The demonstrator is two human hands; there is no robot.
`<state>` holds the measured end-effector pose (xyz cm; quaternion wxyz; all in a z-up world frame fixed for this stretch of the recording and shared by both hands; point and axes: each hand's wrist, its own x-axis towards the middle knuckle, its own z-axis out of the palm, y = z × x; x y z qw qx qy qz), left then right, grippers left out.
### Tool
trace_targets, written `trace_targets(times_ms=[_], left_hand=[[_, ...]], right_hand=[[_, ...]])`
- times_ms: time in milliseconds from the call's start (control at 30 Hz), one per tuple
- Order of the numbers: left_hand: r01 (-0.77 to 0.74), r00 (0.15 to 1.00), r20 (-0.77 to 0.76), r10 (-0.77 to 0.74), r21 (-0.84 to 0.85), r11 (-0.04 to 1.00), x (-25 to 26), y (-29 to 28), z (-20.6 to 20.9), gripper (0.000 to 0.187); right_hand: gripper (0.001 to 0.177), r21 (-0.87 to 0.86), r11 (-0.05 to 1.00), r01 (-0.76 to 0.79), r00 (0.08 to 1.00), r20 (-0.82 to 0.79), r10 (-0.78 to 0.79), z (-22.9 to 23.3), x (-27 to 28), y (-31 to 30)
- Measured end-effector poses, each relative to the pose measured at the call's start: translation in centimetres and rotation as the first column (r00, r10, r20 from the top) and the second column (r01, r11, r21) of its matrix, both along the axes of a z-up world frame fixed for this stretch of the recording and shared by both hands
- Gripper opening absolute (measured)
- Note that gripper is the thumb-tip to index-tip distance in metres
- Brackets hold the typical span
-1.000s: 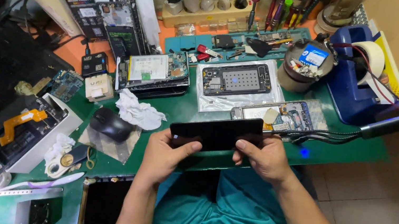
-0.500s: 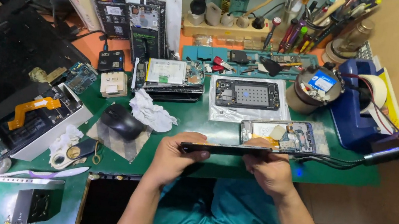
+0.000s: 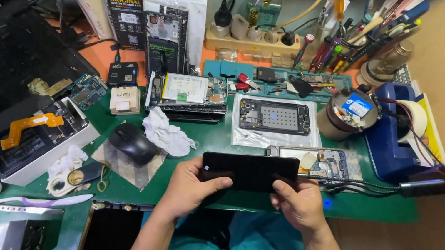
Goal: Assembling a smartphone motherboard into its frame, connecting internal cables, and testing the device.
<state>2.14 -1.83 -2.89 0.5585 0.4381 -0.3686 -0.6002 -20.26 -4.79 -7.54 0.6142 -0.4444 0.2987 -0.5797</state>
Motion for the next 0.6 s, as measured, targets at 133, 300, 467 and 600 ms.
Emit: trace_targets(times_ms=[133,300,467,600], left_hand=[[-0.007,0.999,-0.034,0.006,-0.013,1.000,-0.4,-0.1,1.3,0.038],[0.006,0.999,-0.040,-0.008,-0.071,0.997,-0.4,-0.1,1.8,0.058],[0.019,0.997,-0.073,-0.026,-0.086,0.996,-0.2,-0.1,1.6,0.055],[0.027,0.996,-0.078,-0.033,-0.086,0.996,-0.1,-0.2,0.6,0.052]], right_hand=[[0.008,0.038,0.999,-0.003,0.999,0.052,0.001,0.2,0.1,0.3],[0.008,0.042,0.999,-0.009,0.999,0.050,0.007,0.7,0.1,0.5],[0.006,0.044,0.999,-0.002,0.999,0.040,0.000,2.6,0.8,0.8],[0.005,0.048,0.999,-0.003,0.999,0.054,0.000,2.8,0.9,0.9]])
